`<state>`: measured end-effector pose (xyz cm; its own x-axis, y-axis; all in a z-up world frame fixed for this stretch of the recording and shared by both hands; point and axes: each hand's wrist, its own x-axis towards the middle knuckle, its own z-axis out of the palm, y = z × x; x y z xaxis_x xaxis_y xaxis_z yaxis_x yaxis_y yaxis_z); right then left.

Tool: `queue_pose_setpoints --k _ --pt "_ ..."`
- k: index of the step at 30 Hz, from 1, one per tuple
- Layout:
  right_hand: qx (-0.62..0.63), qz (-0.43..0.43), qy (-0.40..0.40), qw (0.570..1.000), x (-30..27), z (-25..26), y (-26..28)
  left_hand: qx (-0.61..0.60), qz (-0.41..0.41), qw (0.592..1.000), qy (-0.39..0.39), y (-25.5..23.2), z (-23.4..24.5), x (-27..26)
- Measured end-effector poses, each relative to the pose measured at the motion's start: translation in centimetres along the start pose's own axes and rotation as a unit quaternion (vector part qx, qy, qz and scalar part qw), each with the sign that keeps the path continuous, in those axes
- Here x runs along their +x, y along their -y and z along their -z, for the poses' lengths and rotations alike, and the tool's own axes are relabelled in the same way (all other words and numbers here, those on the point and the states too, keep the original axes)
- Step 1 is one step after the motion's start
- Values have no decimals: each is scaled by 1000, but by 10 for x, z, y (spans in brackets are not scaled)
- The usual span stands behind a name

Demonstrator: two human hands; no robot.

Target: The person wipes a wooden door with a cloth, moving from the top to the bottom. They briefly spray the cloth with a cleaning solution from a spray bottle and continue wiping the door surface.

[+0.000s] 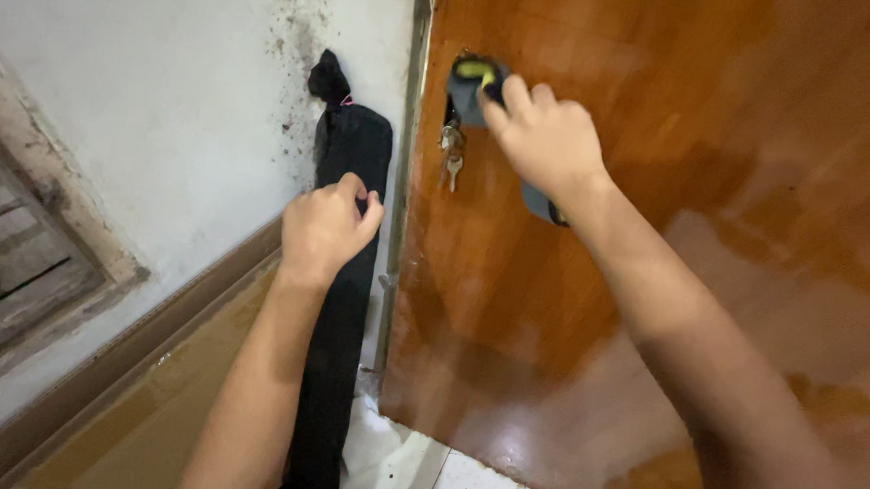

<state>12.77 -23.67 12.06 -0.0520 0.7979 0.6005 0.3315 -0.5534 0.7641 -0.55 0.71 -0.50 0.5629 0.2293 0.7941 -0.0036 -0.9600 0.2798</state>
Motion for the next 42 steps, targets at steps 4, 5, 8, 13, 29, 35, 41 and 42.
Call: queue_pose_setpoints --k 4,5,8,13,29,35,41,42 --pt "9 26 15 1000 -3 -4 5 -15 1 1000 0 1 2 -5" --pt "9 20 2 1000 -1 -4 2 -28 3 1000 1 1 2 -4" --pt "-15 -10 -35 999 9 -3 -7 -7 -6 1000 3 -2 2 -5" --pt "-23 -72 -53 996 30 -8 -4 -10 -2 1000 8 -3 1 -7" --pt "-11 -36 42 998 67 -22 22 -11 17 1000 -9 14 4 -12" --pt "24 10 80 996 73 -28 27 -13 19 1000 -2 18 8 -15" --pt "18 -26 43 999 69 -23 34 -29 47 998 8 13 8 -17" --pt "28 7 80 996 73 -24 35 -27 37 999 -4 14 10 -15"
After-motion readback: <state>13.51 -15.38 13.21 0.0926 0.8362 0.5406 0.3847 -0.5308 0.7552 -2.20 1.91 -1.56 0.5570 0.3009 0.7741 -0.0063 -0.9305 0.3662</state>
